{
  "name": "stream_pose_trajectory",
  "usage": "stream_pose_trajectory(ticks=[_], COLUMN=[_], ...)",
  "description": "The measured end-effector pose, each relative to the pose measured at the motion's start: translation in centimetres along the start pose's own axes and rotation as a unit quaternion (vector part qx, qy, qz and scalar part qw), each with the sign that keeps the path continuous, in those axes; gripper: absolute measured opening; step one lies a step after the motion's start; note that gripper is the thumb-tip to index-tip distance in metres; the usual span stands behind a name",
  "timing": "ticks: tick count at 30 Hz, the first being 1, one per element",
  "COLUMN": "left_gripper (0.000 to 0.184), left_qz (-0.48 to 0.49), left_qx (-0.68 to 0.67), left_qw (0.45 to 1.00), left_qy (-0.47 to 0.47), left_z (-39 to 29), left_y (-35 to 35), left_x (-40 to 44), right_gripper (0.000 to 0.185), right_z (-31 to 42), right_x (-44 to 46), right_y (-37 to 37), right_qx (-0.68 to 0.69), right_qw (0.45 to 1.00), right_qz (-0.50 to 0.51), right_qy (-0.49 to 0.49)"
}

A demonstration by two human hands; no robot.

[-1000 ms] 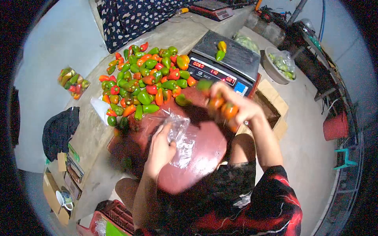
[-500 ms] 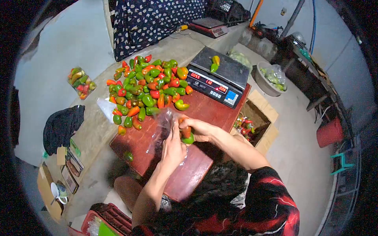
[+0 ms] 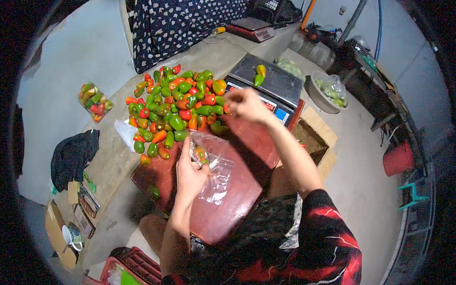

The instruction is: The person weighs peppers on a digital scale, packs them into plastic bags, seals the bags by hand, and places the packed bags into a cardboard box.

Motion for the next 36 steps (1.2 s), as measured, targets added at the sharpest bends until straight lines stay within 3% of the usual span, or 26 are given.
stream_pose_trajectory(ticks=[2, 4, 6, 9, 12, 13, 15, 18, 19, 20, 21, 22, 24, 25, 26, 27, 28, 30, 31, 33, 34, 36], left_gripper=[0.089, 0.090, 0.089, 0.088, 0.087, 0.088, 0.088, 0.089, 0.090, 0.091, 0.091, 0.092, 0.093, 0.093, 0.093, 0.092, 0.093, 0.093, 0.094, 0.092, 0.091, 0.082], left_qz=[0.041, 0.041, 0.060, 0.078, 0.092, 0.100, 0.108, 0.079, 0.082, 0.082, 0.081, 0.081, 0.076, 0.071, 0.076, 0.070, 0.078, 0.089, 0.106, 0.100, 0.079, 0.073], left_qx=[-0.106, -0.118, -0.146, -0.160, -0.149, -0.155, -0.161, -0.141, -0.114, -0.106, -0.097, -0.089, -0.088, -0.091, -0.091, -0.030, -0.049, -0.064, -0.095, -0.154, -0.181, -0.211], left_qw=[0.991, 0.989, 0.982, 0.977, 0.977, 0.977, 0.975, 0.981, 0.985, 0.987, 0.988, 0.990, 0.989, 0.990, 0.990, 0.997, 0.995, 0.991, 0.986, 0.980, 0.978, 0.974], left_qy=[-0.068, -0.084, -0.101, -0.117, -0.119, -0.112, -0.109, -0.108, -0.097, -0.091, -0.084, -0.078, -0.088, -0.085, -0.079, -0.001, -0.041, -0.075, -0.089, -0.082, -0.059, -0.032], left_z=[-0.9, -1.2, -1.1, -0.8, -0.6, -0.6, -0.3, 0.0, 0.1, 0.3, 0.4, 0.6, 0.4, 0.4, 0.7, 0.9, -0.4, -2.2, -1.9, -0.6, -1.4, -3.9], left_y=[-0.8, -1.1, -1.3, -1.7, -1.9, -1.9, -1.9, -1.7, -1.8, -1.8, -1.8, -1.9, -1.7, -1.5, -1.3, -1.2, -1.0, -0.7, -0.8, -0.6, -0.5, -1.5], left_x=[0.1, 0.5, 0.6, 0.9, 1.2, 1.4, 1.7, 1.5, 1.5, 1.4, 1.3, 1.2, 0.9, 0.8, 0.7, 0.4, 0.2, -0.1, -0.4, -0.1, 0.2, 0.5], right_gripper=[0.054, 0.081, 0.100, 0.101, 0.072, 0.072, 0.059, 0.054, 0.056, 0.057, 0.051, 0.048, 0.056, 0.059, 0.061, 0.060, 0.059, 0.048, 0.037, 0.035, 0.035, 0.043], right_z=[-4.8, -9.5, -10.8, -9.1, -11.6, -12.0, -12.6, -12.4, -11.6, -15.5, -13.1, -8.5, -4.9, -6.4, -2.6, -2.4, -1.9, -2.1, -3.0, -1.0, 0.1, 2.7], right_x=[4.7, 9.2, 11.9, 13.0, 15.8, 15.9, 15.8, 15.3, 14.3, 15.5, 13.0, 8.6, 2.3, 0.8, -2.5, -3.5, -4.1, -3.4, -2.3, -1.9, -1.8, -2.6], right_y=[-4.7, -8.7, -11.5, -12.3, -12.9, -12.8, -12.6, -12.6, -11.8, -12.8, -10.7, -7.5, -2.3, -0.1, 1.5, 3.6, 5.6, 9.2, 11.1, 12.0, 11.7, 10.1], right_qx=[-0.306, -0.371, -0.342, -0.272, -0.321, -0.320, -0.319, -0.351, -0.357, -0.338, -0.131, 0.142, 0.295, 0.293, 0.299, 0.360, 0.383, 0.346, 0.352, 0.398, 0.356, 0.108], right_qw=[0.938, 0.899, 0.900, 0.891, 0.867, 0.867, 0.878, 0.874, 0.881, 0.898, 0.971, 0.987, 0.942, 0.917, 0.893, 0.831, 0.810, 0.853, 0.875, 0.881, 0.898, 0.974], right_qz=[-0.157, -0.209, -0.198, -0.237, -0.217, -0.215, -0.225, -0.228, -0.251, -0.276, -0.198, -0.063, 0.148, 0.237, 0.332, 0.423, 0.443, 0.384, 0.326, 0.250, 0.256, 0.198], right_qy=[-0.054, 0.099, 0.185, 0.274, 0.314, 0.315, 0.275, 0.245, 0.185, 0.057, -0.023, -0.033, -0.067, -0.132, -0.057, -0.045, -0.009, 0.070, 0.063, 0.062, 0.046, -0.002])
Point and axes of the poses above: each hand's wrist, its own x-axis towards the middle knuckle, its own y-axis out of the palm, z = x × y, the point moved 1 cm from there along x, towards the middle knuckle, and after that the axes turned 12 degrees about z, right-handed, at the moved point
